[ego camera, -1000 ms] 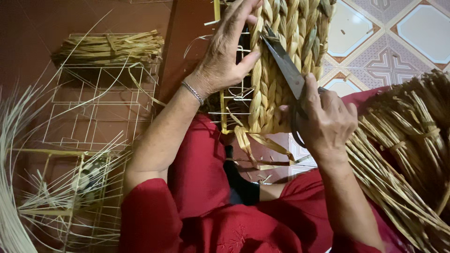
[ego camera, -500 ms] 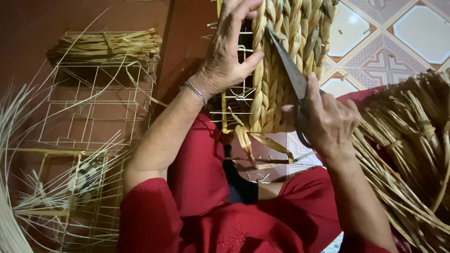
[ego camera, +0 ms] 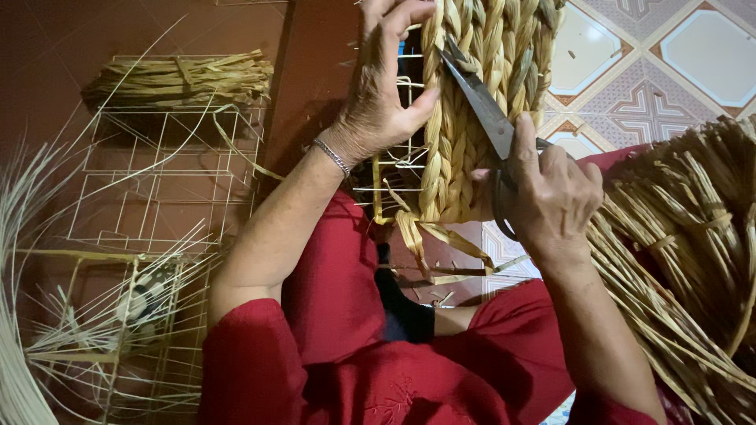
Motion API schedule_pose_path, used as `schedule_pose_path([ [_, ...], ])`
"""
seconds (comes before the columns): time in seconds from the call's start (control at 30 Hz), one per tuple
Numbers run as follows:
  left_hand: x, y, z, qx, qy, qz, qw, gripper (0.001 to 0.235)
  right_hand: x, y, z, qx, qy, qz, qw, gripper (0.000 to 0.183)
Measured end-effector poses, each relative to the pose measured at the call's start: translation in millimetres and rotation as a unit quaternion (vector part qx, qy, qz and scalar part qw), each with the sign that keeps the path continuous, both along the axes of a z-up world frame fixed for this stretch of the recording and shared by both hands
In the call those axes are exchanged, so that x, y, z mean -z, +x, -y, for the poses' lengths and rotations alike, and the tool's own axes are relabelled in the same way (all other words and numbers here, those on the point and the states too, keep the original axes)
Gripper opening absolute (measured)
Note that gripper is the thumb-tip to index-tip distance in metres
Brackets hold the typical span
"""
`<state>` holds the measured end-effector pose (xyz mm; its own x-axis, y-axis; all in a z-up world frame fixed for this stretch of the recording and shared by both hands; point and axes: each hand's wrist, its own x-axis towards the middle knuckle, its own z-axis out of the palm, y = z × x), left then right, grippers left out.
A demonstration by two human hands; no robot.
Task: The person sits on the floor and uses shears to trim excess woven material from the edges of a rectangular basket. They rotate the basket to access different sides and cut protruding strands flush with the frame.
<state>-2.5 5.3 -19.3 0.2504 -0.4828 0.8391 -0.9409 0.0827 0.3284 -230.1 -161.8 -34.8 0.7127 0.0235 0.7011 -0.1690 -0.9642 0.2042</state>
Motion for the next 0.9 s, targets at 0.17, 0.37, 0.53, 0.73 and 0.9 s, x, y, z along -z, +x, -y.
schedule_pose_path([
  [0.17,-1,-1,-3,-0.032,-0.003,0.013,0.999,0.084,5,4,6,-0.007,-0.036,0.006,0.999,0.075],
  [0.37,-1,-5,-1,-0.02,0.004,-0.007,1.0,0.079,17,6,22,-0.022,-0.058,-0.004,0.998,0.077],
  [0.53,0,-6,0,-0.033,0.003,-0.014,0.999,0.066,8,0,16,-0.017,0.03,-0.058,0.998,0.074],
  [0.73,0,3,10,-0.094,-0.002,0.068,0.993,0.05,-15,-18,15,-0.139,0.293,-0.046,0.945,0.063],
  [0.9,-1,3,25,-0.104,-0.022,0.077,0.991,0.028,7,-23,22,-0.102,0.349,-0.048,0.93,0.071],
])
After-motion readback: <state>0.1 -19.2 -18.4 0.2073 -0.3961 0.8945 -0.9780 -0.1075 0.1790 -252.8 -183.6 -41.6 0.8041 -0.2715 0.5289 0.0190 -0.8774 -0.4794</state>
